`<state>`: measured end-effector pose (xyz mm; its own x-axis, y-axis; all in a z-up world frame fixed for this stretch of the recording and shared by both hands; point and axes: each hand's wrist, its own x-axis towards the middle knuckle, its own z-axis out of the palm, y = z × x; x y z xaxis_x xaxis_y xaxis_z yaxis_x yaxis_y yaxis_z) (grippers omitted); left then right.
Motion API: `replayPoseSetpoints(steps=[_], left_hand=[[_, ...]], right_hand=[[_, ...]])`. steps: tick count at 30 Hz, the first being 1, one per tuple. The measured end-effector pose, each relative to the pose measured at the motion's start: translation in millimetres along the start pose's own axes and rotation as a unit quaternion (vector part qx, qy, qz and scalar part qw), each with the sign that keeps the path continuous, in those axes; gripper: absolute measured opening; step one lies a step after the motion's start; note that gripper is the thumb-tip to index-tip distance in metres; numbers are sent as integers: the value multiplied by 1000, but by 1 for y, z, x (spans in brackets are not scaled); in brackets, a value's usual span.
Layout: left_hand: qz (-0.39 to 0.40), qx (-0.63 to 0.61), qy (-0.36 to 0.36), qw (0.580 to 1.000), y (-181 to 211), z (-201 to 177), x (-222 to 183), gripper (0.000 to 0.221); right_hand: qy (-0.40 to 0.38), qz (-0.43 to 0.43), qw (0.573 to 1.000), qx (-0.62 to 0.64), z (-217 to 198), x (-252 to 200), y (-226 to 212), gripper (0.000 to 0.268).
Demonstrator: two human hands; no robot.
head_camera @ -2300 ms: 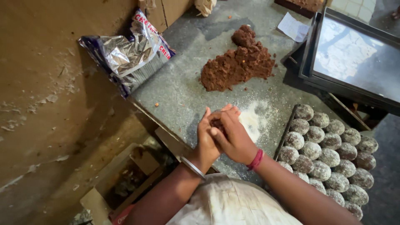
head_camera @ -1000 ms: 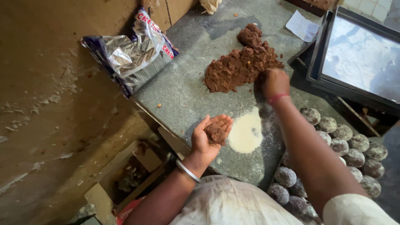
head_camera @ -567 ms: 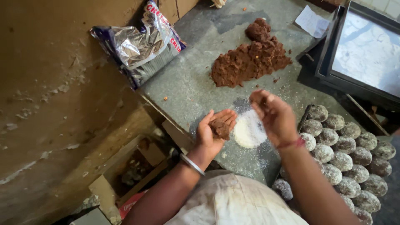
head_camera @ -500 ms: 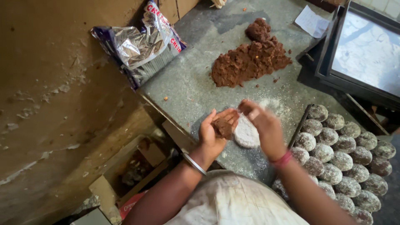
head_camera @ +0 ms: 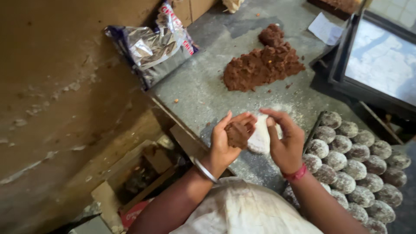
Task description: The person rolls small balls of dough by hand, coats them in white powder, and places them onto a metal tray.
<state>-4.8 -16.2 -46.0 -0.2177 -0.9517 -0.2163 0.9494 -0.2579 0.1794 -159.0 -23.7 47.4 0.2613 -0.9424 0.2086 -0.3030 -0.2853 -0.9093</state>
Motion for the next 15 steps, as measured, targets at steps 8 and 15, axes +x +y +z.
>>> replayPoseSetpoints(steps=[8,15], left_hand=[[-28,-34,-22,999,-26,2,2,82],[55,1,105,993,-33,-33,27,80]], right_hand=[[-38,-218,973,-63,38,-20,-6,30],[9,-174,985,-10,60,-21,24,31]])
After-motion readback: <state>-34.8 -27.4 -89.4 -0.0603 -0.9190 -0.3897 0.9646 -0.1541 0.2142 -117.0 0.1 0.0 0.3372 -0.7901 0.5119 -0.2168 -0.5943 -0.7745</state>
